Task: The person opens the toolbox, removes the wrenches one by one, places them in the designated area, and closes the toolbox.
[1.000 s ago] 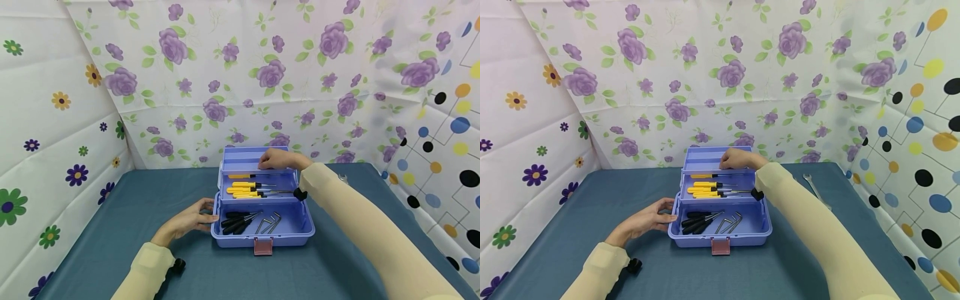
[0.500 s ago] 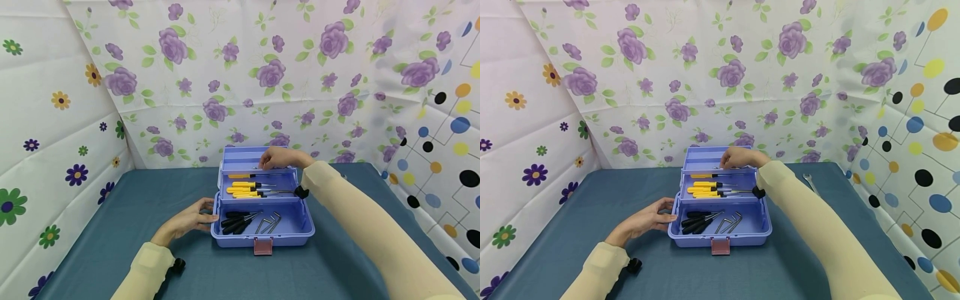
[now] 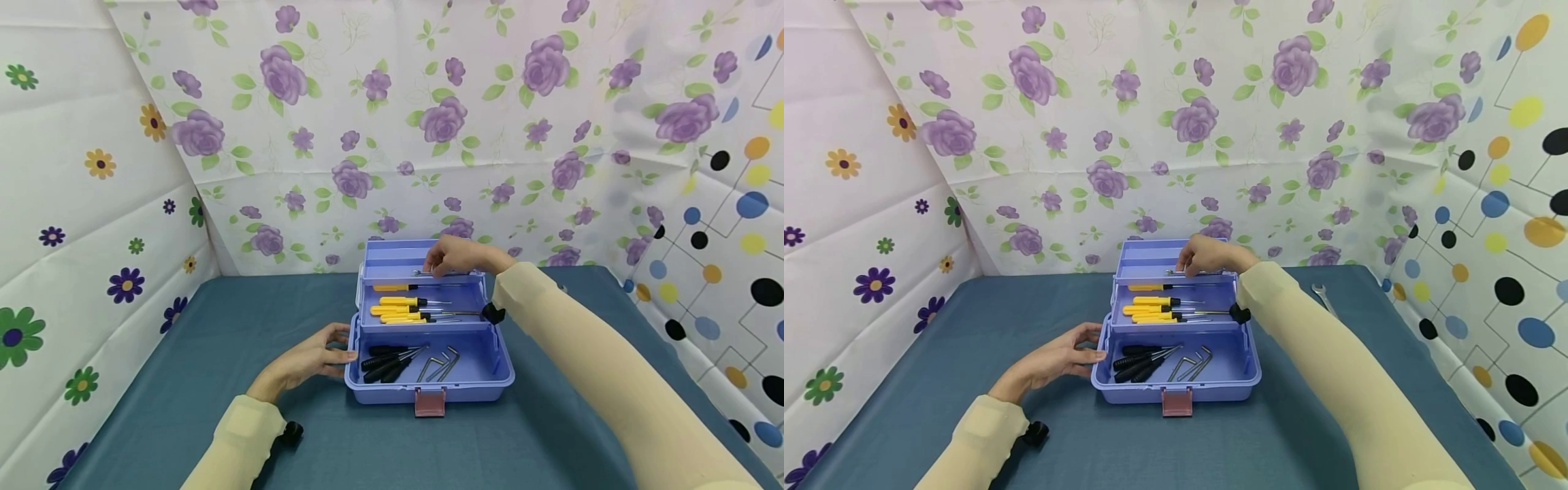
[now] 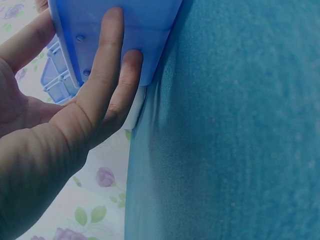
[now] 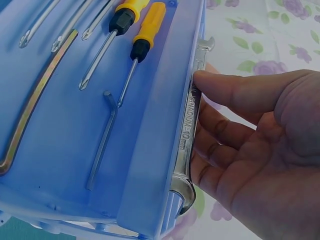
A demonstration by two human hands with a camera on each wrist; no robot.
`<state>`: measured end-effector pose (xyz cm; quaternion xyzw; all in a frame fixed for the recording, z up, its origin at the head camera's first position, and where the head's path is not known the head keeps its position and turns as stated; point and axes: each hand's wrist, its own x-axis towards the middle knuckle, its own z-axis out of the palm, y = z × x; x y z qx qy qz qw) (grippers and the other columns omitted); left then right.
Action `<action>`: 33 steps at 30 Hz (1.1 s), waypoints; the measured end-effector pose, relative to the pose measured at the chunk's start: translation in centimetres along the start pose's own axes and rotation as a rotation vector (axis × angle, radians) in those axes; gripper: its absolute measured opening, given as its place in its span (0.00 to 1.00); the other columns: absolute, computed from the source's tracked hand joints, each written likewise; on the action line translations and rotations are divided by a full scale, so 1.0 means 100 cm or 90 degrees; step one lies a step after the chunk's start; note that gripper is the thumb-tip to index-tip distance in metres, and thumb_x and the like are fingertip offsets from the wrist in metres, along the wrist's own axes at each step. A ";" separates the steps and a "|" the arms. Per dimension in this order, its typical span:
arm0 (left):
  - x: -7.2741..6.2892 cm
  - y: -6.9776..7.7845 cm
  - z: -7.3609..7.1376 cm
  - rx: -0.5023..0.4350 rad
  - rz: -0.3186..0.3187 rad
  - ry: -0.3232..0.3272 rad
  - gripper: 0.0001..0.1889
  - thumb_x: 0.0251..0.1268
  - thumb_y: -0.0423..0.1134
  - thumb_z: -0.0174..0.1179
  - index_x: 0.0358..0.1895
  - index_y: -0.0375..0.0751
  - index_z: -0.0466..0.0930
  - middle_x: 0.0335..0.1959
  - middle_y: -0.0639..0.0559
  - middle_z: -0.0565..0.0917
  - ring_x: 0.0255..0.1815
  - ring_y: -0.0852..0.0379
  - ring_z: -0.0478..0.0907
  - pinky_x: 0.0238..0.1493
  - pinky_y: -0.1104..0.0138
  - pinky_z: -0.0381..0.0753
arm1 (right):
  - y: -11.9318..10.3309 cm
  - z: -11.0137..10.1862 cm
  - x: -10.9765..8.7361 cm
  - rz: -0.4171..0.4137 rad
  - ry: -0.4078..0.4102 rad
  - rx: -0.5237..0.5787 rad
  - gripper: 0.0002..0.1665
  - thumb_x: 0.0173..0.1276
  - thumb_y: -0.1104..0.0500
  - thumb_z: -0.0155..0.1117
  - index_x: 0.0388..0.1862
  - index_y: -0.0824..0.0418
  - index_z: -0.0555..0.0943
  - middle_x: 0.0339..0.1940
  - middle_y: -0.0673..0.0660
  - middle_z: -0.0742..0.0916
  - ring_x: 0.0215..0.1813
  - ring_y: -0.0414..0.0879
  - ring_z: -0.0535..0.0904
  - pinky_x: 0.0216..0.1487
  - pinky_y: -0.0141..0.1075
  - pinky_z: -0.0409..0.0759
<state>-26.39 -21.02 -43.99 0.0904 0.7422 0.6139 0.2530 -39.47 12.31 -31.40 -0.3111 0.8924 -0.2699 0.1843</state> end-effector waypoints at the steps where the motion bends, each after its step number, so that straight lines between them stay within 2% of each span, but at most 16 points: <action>1: 0.000 0.000 0.000 0.000 0.000 0.000 0.38 0.75 0.40 0.65 0.79 0.35 0.54 0.72 0.31 0.62 0.61 0.42 0.78 0.58 0.49 0.85 | 0.000 0.000 0.000 -0.001 0.002 -0.004 0.08 0.74 0.71 0.62 0.47 0.67 0.87 0.34 0.57 0.84 0.34 0.46 0.72 0.36 0.35 0.72; 11: 0.001 -0.001 0.000 0.000 -0.006 0.002 0.38 0.75 0.40 0.65 0.79 0.36 0.54 0.72 0.31 0.63 0.60 0.43 0.78 0.58 0.49 0.85 | 0.001 -0.001 0.001 -0.002 0.012 0.000 0.08 0.75 0.71 0.61 0.45 0.67 0.87 0.34 0.58 0.85 0.32 0.46 0.71 0.35 0.35 0.73; 16: 0.001 -0.001 -0.001 0.000 -0.005 0.002 0.38 0.75 0.40 0.64 0.79 0.36 0.54 0.72 0.31 0.63 0.60 0.43 0.78 0.58 0.49 0.85 | -0.003 -0.005 0.000 -0.009 0.031 -0.004 0.10 0.76 0.71 0.60 0.49 0.69 0.87 0.41 0.62 0.87 0.38 0.52 0.78 0.43 0.44 0.81; 19: 0.001 0.000 -0.001 0.000 -0.003 0.002 0.38 0.75 0.40 0.64 0.79 0.36 0.54 0.72 0.31 0.62 0.60 0.43 0.78 0.58 0.49 0.85 | -0.004 -0.007 -0.001 -0.008 0.048 0.002 0.11 0.76 0.71 0.61 0.51 0.69 0.86 0.45 0.63 0.87 0.43 0.55 0.79 0.48 0.49 0.82; 25: 0.001 0.000 -0.001 -0.004 -0.002 -0.002 0.38 0.75 0.39 0.64 0.79 0.35 0.53 0.72 0.31 0.62 0.60 0.43 0.78 0.58 0.50 0.85 | 0.000 -0.013 -0.003 0.003 0.095 0.015 0.10 0.76 0.69 0.61 0.51 0.68 0.86 0.42 0.61 0.86 0.41 0.52 0.76 0.43 0.41 0.79; 33: 0.001 -0.001 -0.001 0.000 0.001 -0.002 0.38 0.75 0.39 0.64 0.79 0.35 0.53 0.72 0.31 0.62 0.60 0.43 0.78 0.57 0.50 0.85 | 0.004 -0.020 -0.010 0.036 0.108 0.096 0.11 0.78 0.66 0.60 0.54 0.70 0.83 0.44 0.62 0.85 0.39 0.52 0.76 0.39 0.43 0.81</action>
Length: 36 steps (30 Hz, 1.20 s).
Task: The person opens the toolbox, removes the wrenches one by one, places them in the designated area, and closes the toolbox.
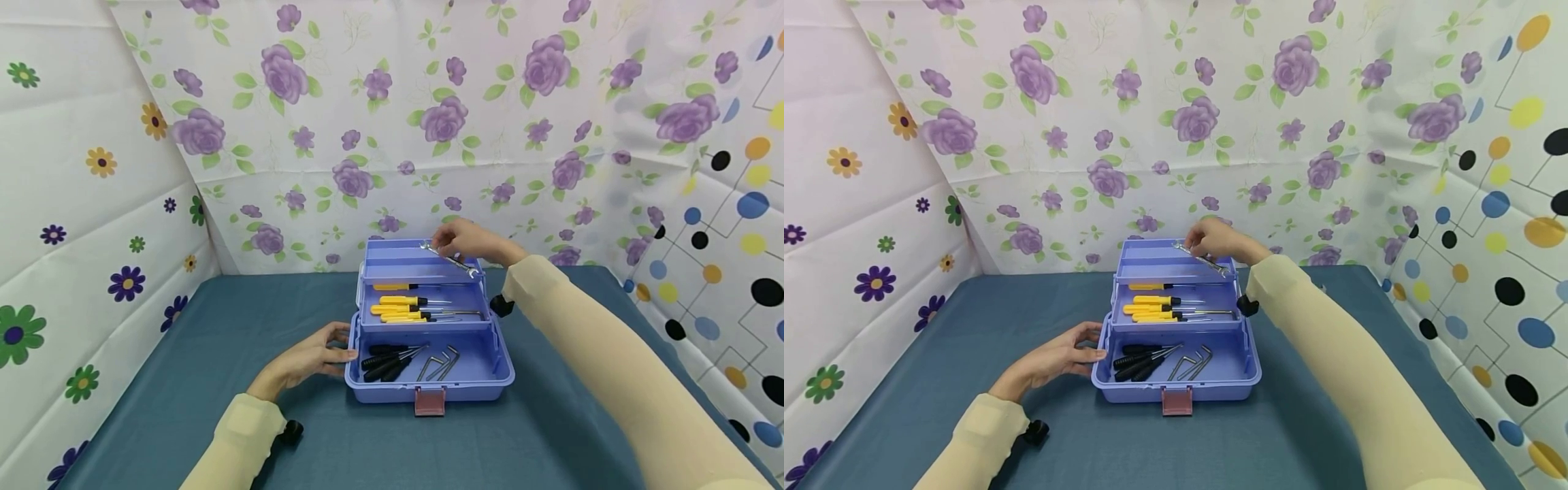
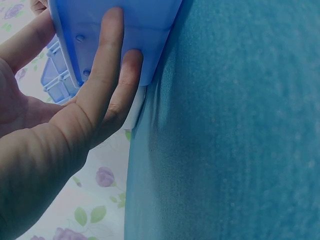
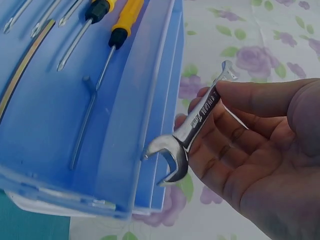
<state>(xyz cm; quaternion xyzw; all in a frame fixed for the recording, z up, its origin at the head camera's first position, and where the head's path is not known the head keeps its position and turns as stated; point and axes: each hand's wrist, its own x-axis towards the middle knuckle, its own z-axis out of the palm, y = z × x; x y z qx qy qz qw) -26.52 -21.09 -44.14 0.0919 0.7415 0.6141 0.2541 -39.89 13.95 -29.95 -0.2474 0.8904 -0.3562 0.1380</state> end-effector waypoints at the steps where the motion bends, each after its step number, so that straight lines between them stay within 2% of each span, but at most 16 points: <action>1: 0.000 0.000 0.000 0.001 0.000 0.000 0.38 0.75 0.39 0.64 0.79 0.35 0.53 0.72 0.31 0.62 0.60 0.43 0.78 0.57 0.50 0.85 | 0.001 -0.001 -0.001 0.004 0.000 0.002 0.12 0.78 0.66 0.60 0.54 0.70 0.82 0.45 0.62 0.84 0.39 0.52 0.76 0.38 0.43 0.81; 6: 0.000 0.000 0.000 0.000 0.000 0.001 0.38 0.76 0.39 0.63 0.80 0.35 0.53 0.72 0.31 0.62 0.60 0.43 0.78 0.58 0.50 0.85 | 0.012 -0.009 -0.006 0.008 0.002 0.018 0.11 0.78 0.65 0.59 0.54 0.70 0.80 0.46 0.64 0.83 0.38 0.53 0.76 0.38 0.45 0.83; 11: -0.001 0.001 0.000 -0.001 -0.002 -0.001 0.38 0.75 0.40 0.64 0.80 0.35 0.53 0.72 0.31 0.62 0.60 0.43 0.78 0.58 0.50 0.85 | 0.022 -0.017 -0.012 0.016 0.010 0.036 0.10 0.78 0.67 0.59 0.53 0.71 0.79 0.45 0.64 0.83 0.37 0.52 0.76 0.36 0.43 0.83; 17: -0.001 0.001 0.001 0.001 -0.002 0.001 0.38 0.75 0.40 0.65 0.79 0.35 0.53 0.72 0.31 0.62 0.60 0.42 0.78 0.58 0.50 0.85 | 0.033 -0.027 -0.021 0.023 0.031 0.023 0.11 0.76 0.67 0.59 0.53 0.71 0.79 0.43 0.63 0.83 0.38 0.52 0.77 0.39 0.46 0.84; 21: 0.000 0.002 0.001 0.002 -0.003 0.002 0.39 0.74 0.41 0.65 0.79 0.35 0.53 0.72 0.31 0.62 0.60 0.43 0.78 0.58 0.49 0.84 | 0.040 -0.035 -0.028 0.032 0.040 0.026 0.12 0.77 0.67 0.59 0.54 0.73 0.78 0.40 0.63 0.82 0.36 0.52 0.77 0.36 0.44 0.83; 26: 0.000 0.002 0.001 0.003 -0.001 0.001 0.39 0.75 0.40 0.64 0.80 0.35 0.53 0.72 0.31 0.62 0.61 0.43 0.78 0.58 0.49 0.84 | 0.050 -0.045 -0.038 0.051 0.043 0.047 0.12 0.77 0.67 0.58 0.55 0.72 0.76 0.39 0.62 0.81 0.34 0.51 0.76 0.31 0.40 0.82; 32: 0.000 0.001 0.001 0.005 -0.001 0.002 0.39 0.75 0.40 0.65 0.80 0.35 0.53 0.72 0.31 0.62 0.61 0.43 0.78 0.58 0.49 0.84 | 0.073 -0.055 -0.043 0.079 0.048 0.045 0.15 0.76 0.66 0.59 0.57 0.73 0.76 0.37 0.61 0.81 0.32 0.50 0.77 0.32 0.44 0.85; 36: -0.001 0.001 0.001 0.005 -0.001 0.002 0.39 0.75 0.41 0.65 0.80 0.35 0.53 0.72 0.31 0.62 0.60 0.43 0.78 0.58 0.49 0.85 | 0.084 -0.056 -0.048 0.115 0.053 0.045 0.14 0.76 0.67 0.58 0.57 0.74 0.76 0.37 0.62 0.81 0.32 0.50 0.79 0.34 0.46 0.87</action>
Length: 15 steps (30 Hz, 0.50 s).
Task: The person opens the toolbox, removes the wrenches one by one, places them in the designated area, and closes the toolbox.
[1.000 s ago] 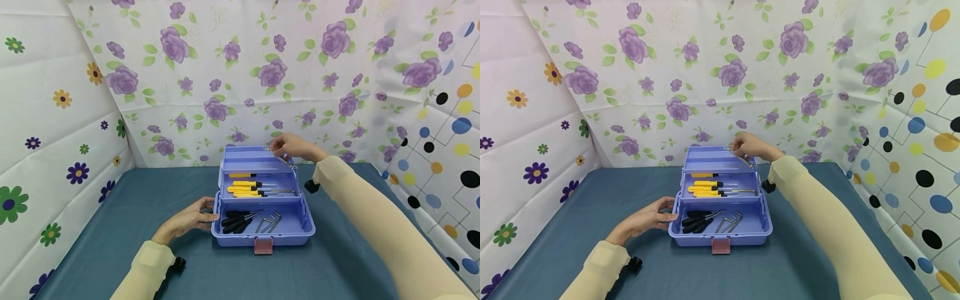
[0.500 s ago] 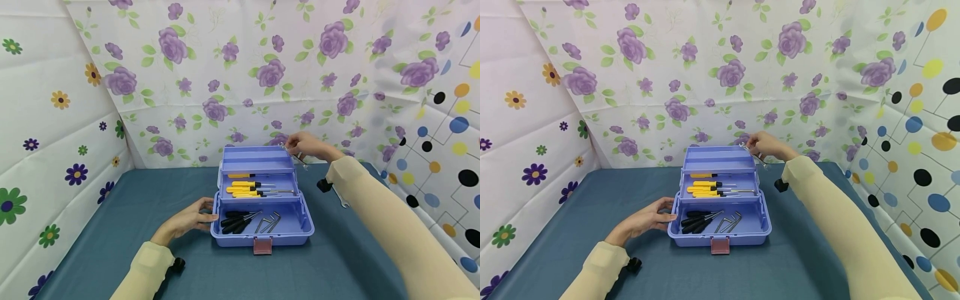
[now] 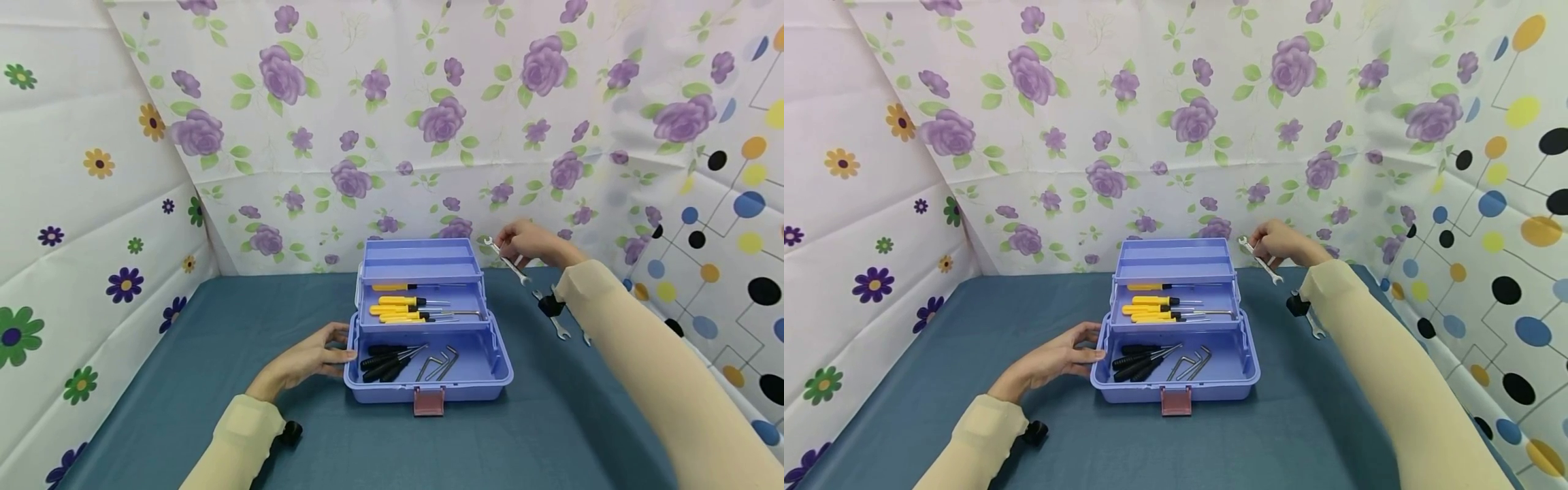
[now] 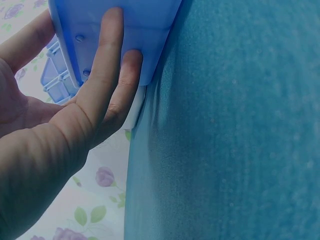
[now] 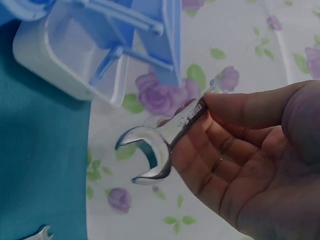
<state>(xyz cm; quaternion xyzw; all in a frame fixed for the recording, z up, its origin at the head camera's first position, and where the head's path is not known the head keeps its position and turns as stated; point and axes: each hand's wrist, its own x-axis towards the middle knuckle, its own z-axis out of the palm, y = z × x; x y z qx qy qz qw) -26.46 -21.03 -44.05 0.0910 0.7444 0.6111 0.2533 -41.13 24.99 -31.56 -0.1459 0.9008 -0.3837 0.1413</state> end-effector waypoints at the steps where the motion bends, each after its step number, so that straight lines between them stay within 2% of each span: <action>1: 0.000 0.000 0.000 -0.001 0.000 0.001 0.39 0.75 0.41 0.65 0.80 0.35 0.53 0.72 0.31 0.62 0.60 0.43 0.78 0.58 0.49 0.85 | 0.003 0.000 -0.001 0.010 0.001 0.001 0.14 0.76 0.67 0.58 0.56 0.74 0.76 0.37 0.62 0.81 0.32 0.50 0.79 0.35 0.46 0.87; 8: 0.001 -0.001 -0.001 -0.002 -0.002 0.003 0.38 0.75 0.40 0.65 0.79 0.36 0.54 0.72 0.31 0.62 0.61 0.42 0.78 0.58 0.50 0.85 | 0.022 0.000 -0.006 0.056 -0.008 0.014 0.07 0.76 0.69 0.57 0.49 0.71 0.75 0.34 0.61 0.80 0.31 0.50 0.79 0.33 0.44 0.86; 12: 0.001 -0.001 -0.001 -0.003 -0.004 0.005 0.38 0.75 0.40 0.65 0.79 0.36 0.54 0.72 0.31 0.62 0.60 0.42 0.78 0.57 0.50 0.85 | 0.033 0.001 -0.007 0.095 -0.030 0.029 0.06 0.77 0.68 0.55 0.48 0.70 0.73 0.33 0.59 0.80 0.32 0.50 0.79 0.35 0.45 0.86; 15: 0.001 -0.001 -0.001 -0.004 -0.003 0.005 0.38 0.75 0.40 0.65 0.79 0.36 0.54 0.72 0.31 0.62 0.60 0.42 0.78 0.58 0.50 0.85 | 0.041 0.003 -0.008 0.103 -0.041 0.033 0.05 0.77 0.69 0.54 0.47 0.72 0.73 0.32 0.58 0.80 0.31 0.50 0.79 0.35 0.46 0.87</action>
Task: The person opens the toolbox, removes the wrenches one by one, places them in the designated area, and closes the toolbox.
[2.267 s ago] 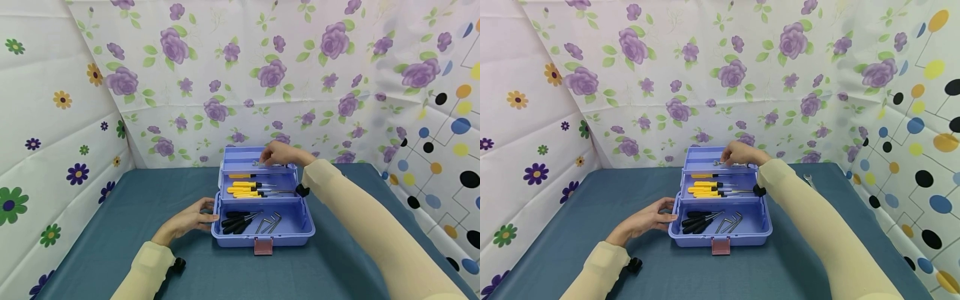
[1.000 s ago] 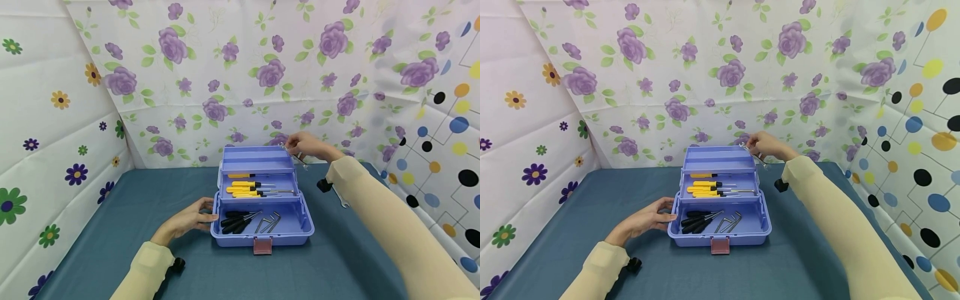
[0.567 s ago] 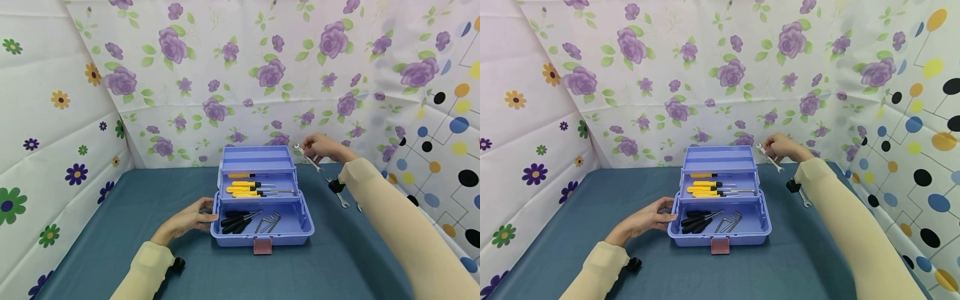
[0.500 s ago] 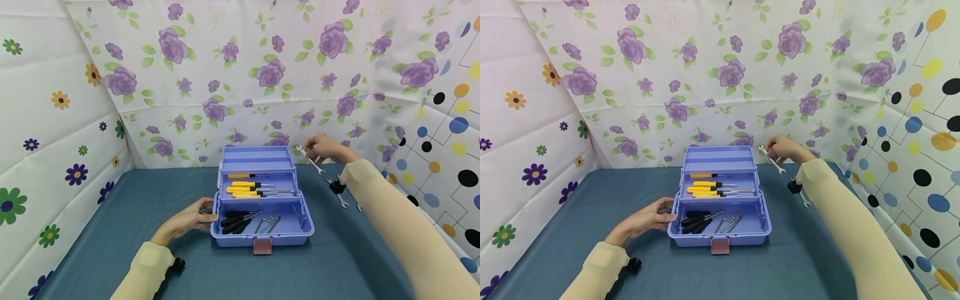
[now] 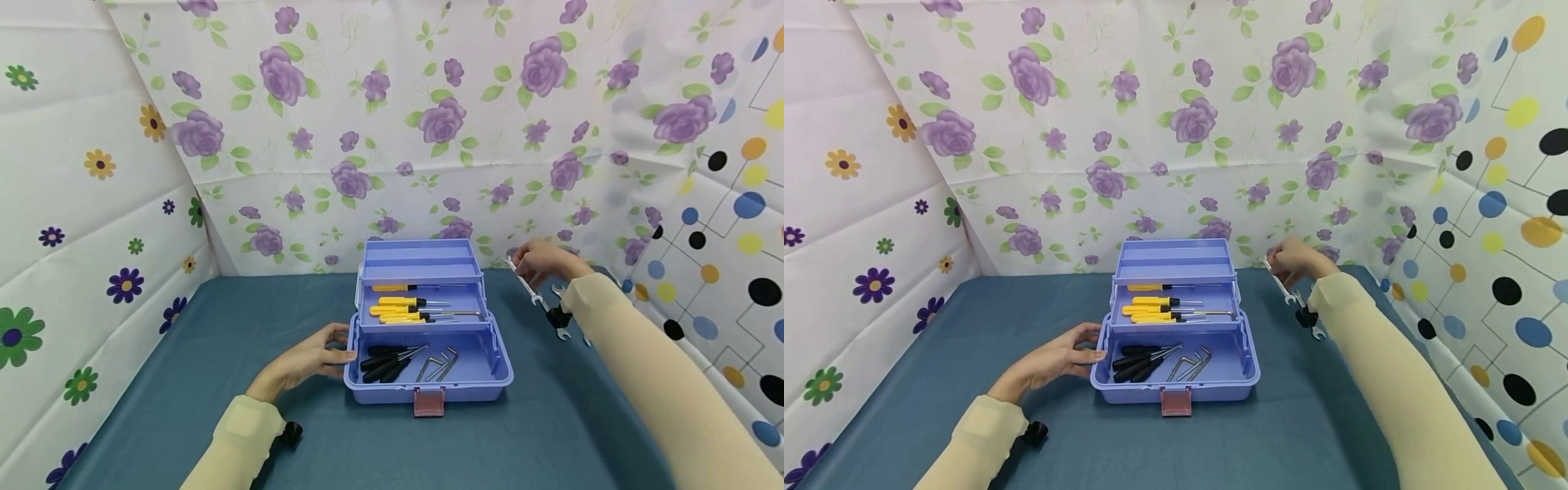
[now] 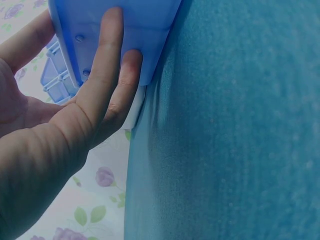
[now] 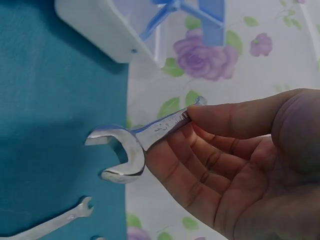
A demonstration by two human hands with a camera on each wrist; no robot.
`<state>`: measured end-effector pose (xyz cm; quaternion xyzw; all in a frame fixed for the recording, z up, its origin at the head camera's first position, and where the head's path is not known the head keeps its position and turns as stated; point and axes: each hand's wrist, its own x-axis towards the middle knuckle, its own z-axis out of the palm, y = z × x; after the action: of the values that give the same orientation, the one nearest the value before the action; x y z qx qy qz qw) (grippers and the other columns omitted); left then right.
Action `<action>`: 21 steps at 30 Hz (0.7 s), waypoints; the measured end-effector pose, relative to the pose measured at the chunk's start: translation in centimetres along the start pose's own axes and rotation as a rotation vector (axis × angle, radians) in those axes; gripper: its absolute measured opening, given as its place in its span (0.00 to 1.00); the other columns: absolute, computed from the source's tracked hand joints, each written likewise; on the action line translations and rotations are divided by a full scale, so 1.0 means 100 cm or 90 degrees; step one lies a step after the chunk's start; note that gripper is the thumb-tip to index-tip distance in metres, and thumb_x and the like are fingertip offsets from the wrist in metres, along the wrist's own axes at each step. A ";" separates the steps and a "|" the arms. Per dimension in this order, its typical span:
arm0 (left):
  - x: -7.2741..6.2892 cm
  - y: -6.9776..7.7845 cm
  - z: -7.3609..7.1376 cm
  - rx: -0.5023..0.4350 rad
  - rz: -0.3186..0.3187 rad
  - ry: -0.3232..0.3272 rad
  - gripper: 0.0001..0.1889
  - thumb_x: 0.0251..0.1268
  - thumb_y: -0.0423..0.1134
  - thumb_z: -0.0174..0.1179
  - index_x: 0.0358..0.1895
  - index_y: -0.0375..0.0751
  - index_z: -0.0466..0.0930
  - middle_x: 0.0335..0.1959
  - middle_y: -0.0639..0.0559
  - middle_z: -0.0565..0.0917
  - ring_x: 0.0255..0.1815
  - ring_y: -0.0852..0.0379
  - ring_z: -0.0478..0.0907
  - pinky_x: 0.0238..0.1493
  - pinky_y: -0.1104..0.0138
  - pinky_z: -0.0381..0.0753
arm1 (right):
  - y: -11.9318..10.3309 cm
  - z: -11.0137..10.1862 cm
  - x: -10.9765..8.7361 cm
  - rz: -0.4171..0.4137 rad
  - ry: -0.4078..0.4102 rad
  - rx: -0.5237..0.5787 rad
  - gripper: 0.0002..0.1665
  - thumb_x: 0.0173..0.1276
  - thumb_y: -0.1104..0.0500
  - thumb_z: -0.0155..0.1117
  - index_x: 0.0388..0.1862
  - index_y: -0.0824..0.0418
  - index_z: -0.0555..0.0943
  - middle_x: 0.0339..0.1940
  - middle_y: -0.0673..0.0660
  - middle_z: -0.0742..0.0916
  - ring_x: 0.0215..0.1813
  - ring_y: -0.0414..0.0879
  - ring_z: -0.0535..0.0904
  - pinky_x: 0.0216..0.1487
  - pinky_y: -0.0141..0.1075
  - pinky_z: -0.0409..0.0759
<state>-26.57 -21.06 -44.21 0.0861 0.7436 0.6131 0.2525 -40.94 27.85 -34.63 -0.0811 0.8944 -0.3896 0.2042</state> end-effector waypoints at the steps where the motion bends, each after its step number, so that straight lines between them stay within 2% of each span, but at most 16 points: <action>1: 0.000 0.000 0.000 0.000 0.001 -0.001 0.38 0.75 0.40 0.65 0.79 0.36 0.54 0.72 0.31 0.61 0.60 0.42 0.78 0.58 0.50 0.85 | 0.003 0.001 0.000 0.002 0.001 0.001 0.04 0.77 0.69 0.55 0.46 0.71 0.73 0.31 0.57 0.80 0.31 0.49 0.79 0.35 0.45 0.87; 6: 0.000 0.000 0.001 0.001 0.001 0.000 0.39 0.74 0.41 0.65 0.79 0.36 0.53 0.73 0.31 0.61 0.61 0.43 0.78 0.58 0.50 0.85 | 0.018 0.008 0.003 0.007 -0.004 0.008 0.04 0.77 0.69 0.55 0.42 0.71 0.75 0.28 0.56 0.80 0.28 0.48 0.79 0.32 0.44 0.86; 14: 0.000 0.001 0.001 0.003 -0.001 0.001 0.39 0.75 0.41 0.64 0.80 0.36 0.53 0.73 0.31 0.62 0.61 0.43 0.78 0.58 0.50 0.85 | 0.040 0.018 0.006 0.033 -0.014 0.018 0.07 0.79 0.69 0.53 0.39 0.71 0.74 0.27 0.57 0.78 0.28 0.47 0.76 0.35 0.45 0.86; 21: 0.000 0.000 0.000 0.003 -0.003 0.004 0.38 0.75 0.40 0.64 0.80 0.36 0.54 0.73 0.32 0.62 0.61 0.43 0.78 0.58 0.49 0.85 | 0.053 0.022 0.008 0.056 -0.007 0.028 0.07 0.77 0.70 0.55 0.47 0.77 0.77 0.31 0.60 0.83 0.30 0.48 0.82 0.36 0.46 0.89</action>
<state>-26.55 -21.06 -44.23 0.0829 0.7460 0.6112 0.2511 -40.68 29.76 -40.10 -0.0394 0.8870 -0.3998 0.2275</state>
